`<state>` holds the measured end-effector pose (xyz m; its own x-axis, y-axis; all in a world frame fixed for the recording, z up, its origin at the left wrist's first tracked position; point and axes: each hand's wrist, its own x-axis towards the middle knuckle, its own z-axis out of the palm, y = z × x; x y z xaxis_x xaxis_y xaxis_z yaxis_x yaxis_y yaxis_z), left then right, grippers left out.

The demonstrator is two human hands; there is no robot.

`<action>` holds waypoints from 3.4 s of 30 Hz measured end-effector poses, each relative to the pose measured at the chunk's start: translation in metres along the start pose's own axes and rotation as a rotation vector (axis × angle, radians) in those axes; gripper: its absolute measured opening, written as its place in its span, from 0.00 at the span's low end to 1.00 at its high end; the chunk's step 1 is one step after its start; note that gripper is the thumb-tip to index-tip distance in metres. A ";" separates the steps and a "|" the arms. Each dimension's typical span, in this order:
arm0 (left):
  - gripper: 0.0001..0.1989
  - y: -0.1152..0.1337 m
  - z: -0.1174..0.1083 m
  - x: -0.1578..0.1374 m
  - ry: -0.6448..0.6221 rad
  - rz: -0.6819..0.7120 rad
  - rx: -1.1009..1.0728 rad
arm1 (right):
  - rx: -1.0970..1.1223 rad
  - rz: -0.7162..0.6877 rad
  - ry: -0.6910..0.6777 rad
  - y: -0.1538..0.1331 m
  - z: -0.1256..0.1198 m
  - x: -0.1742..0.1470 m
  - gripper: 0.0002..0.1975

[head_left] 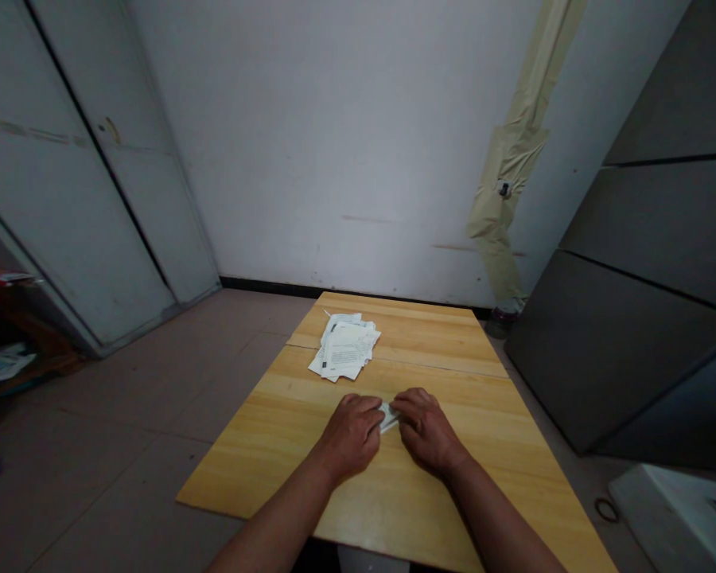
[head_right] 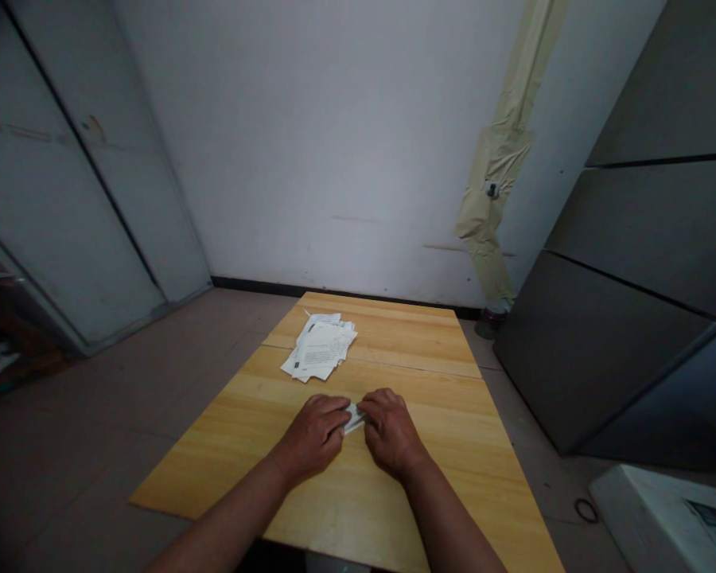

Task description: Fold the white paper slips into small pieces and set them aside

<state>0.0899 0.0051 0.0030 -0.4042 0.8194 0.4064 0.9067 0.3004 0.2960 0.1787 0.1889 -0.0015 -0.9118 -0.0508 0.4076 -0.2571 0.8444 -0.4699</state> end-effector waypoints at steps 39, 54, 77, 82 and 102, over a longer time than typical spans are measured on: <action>0.11 -0.008 0.008 0.003 0.061 -0.340 -0.243 | -0.138 0.278 -0.027 0.000 0.003 0.011 0.05; 0.07 -0.004 0.009 0.002 0.044 -0.359 -0.065 | -0.255 0.334 -0.090 -0.007 0.001 0.021 0.05; 0.14 -0.002 0.003 -0.003 -0.052 -0.205 0.004 | -0.194 0.338 -0.039 -0.001 0.006 0.017 0.04; 0.14 -0.002 0.006 -0.002 -0.089 -0.138 0.066 | -0.139 0.348 -0.029 0.004 0.005 0.016 0.03; 0.12 -0.005 0.007 -0.002 -0.107 -0.006 0.178 | 0.188 0.389 -0.031 -0.026 0.017 0.033 0.09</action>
<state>0.0871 0.0052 -0.0050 -0.4032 0.8618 0.3079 0.9151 0.3793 0.1367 0.1498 0.1562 0.0106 -0.9607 0.2338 0.1495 0.0564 0.6921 -0.7196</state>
